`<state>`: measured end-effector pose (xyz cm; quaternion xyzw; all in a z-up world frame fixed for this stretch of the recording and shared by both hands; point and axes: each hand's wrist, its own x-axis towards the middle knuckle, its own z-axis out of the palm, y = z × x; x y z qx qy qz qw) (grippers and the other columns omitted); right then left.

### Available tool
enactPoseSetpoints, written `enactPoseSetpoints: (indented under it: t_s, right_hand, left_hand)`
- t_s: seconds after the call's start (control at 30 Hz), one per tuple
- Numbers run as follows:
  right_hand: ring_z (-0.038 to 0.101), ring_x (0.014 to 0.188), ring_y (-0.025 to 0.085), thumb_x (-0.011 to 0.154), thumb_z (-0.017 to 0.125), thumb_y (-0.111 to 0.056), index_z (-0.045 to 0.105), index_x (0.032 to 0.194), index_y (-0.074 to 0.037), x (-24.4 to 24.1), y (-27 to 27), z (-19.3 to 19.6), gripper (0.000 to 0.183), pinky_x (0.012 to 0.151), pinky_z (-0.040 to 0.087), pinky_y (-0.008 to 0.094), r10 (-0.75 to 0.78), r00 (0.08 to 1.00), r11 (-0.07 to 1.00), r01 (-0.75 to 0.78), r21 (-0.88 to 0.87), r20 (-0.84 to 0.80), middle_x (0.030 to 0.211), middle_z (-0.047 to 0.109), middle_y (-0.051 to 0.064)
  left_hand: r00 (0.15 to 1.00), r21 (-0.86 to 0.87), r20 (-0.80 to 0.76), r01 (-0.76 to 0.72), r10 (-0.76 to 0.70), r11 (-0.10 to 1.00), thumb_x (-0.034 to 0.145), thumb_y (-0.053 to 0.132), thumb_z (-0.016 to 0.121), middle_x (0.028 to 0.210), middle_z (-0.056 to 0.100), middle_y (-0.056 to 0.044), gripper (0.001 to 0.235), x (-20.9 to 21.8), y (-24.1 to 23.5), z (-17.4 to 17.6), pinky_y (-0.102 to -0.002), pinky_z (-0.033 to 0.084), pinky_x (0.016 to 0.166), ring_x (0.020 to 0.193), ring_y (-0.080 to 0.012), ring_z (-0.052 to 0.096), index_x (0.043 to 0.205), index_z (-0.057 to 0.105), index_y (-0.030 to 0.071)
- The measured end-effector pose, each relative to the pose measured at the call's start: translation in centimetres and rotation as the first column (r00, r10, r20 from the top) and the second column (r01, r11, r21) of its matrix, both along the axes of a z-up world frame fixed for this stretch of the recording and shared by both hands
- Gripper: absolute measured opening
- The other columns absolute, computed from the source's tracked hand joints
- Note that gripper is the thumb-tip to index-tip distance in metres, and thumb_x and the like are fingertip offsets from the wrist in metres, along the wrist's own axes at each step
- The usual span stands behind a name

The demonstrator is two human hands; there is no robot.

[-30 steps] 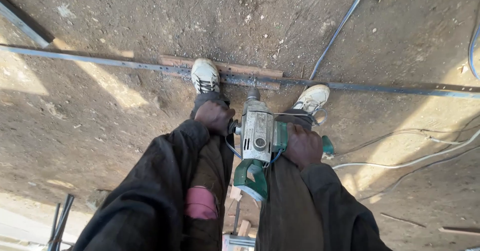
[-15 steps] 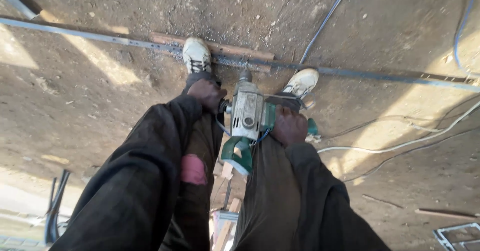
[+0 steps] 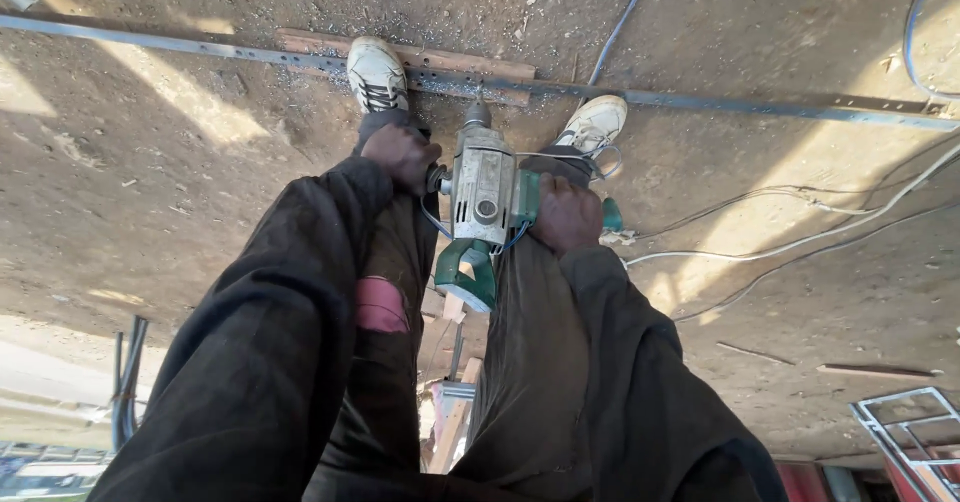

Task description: Using a large electric hammer drill to create a series of holes in a metal bar on the ground.

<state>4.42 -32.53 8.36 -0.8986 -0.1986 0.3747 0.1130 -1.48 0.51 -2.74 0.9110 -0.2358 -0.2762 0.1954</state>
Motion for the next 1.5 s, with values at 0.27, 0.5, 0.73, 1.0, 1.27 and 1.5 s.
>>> enactPoseSetpoints:
  t_s: [0.27,0.5,0.73,1.0,1.27,1.5]
  right_hand:
    - [0.07,0.055,0.024,0.089,0.062,-0.031,0.067,0.091,-0.013,-1.2,-0.4,-1.1,0.019,0.052,0.057,0.038,0.01,0.988,1.0,-0.008,-0.015,0.154,0.072,0.066,0.004]
    - [0.069,0.054,0.024,0.085,0.065,-0.029,0.066,0.088,-0.014,-2.0,-0.4,-1.4,0.015,0.05,0.054,0.039,0.018,0.98,1.0,-0.015,-0.013,0.197,0.07,0.065,0.004]
    - [0.073,0.061,0.027,0.085,0.066,-0.035,0.067,0.093,-0.013,-2.3,-0.8,-2.1,0.023,0.056,0.058,0.043,0.001,0.997,1.0,0.001,-0.03,0.077,0.074,0.068,0.006]
    - [0.073,0.059,0.029,0.086,0.067,-0.035,0.069,0.092,-0.008,-2.2,-0.8,-2.0,0.028,0.056,0.061,0.044,-0.037,0.996,0.998,0.033,0.056,0.076,0.071,0.067,0.01]
    - [0.073,0.059,0.027,0.08,0.066,-0.039,0.065,0.087,-0.014,-2.8,-0.3,-2.1,0.026,0.056,0.06,0.041,-0.027,0.986,1.0,0.027,0.007,0.163,0.071,0.066,0.007]
    - [0.075,0.061,0.028,0.08,0.065,-0.032,0.069,0.092,-0.012,-2.7,-0.3,-1.6,0.023,0.056,0.059,0.043,-0.022,0.985,1.0,0.022,-0.002,0.17,0.074,0.069,0.006]
  left_hand:
    - [1.0,-0.02,0.003,0.03,-0.03,0.999,0.064,0.048,0.062,0.061,0.064,0.006,0.023,0.6,-0.6,-0.3,-0.039,0.058,0.056,0.064,-0.0203,0.07,0.069,0.058,0.026]
    - [0.998,-0.028,0.05,0.037,-0.036,0.999,0.069,0.047,0.061,0.057,0.062,0.006,0.02,0.6,-0.3,0.4,-0.038,0.057,0.053,0.058,-0.0197,0.068,0.07,0.057,0.027]
    - [0.999,-0.053,0.037,0.001,0.001,0.999,0.07,0.043,0.061,0.056,0.061,0.008,0.017,0.4,-0.8,-0.2,-0.037,0.055,0.051,0.054,-0.0203,0.067,0.067,0.057,0.027]
    - [0.995,-0.006,-0.086,0.052,-0.052,0.999,0.063,0.058,0.059,0.063,0.066,0.008,0.034,-0.8,0.0,-1.0,-0.035,0.058,0.061,0.064,-0.0177,0.072,0.077,0.055,0.027]
    - [0.994,0.037,-0.076,0.084,-0.081,0.996,0.065,0.065,0.057,0.064,0.066,0.009,0.039,-1.6,0.5,-1.7,-0.035,0.058,0.06,0.061,-0.0193,0.071,0.078,0.054,0.028]
    - [0.997,0.028,-0.016,0.073,-0.073,0.997,0.063,0.057,0.06,0.056,0.062,0.008,0.03,-0.9,-0.2,-0.7,-0.037,0.056,0.053,0.052,-0.0203,0.068,0.071,0.054,0.029]
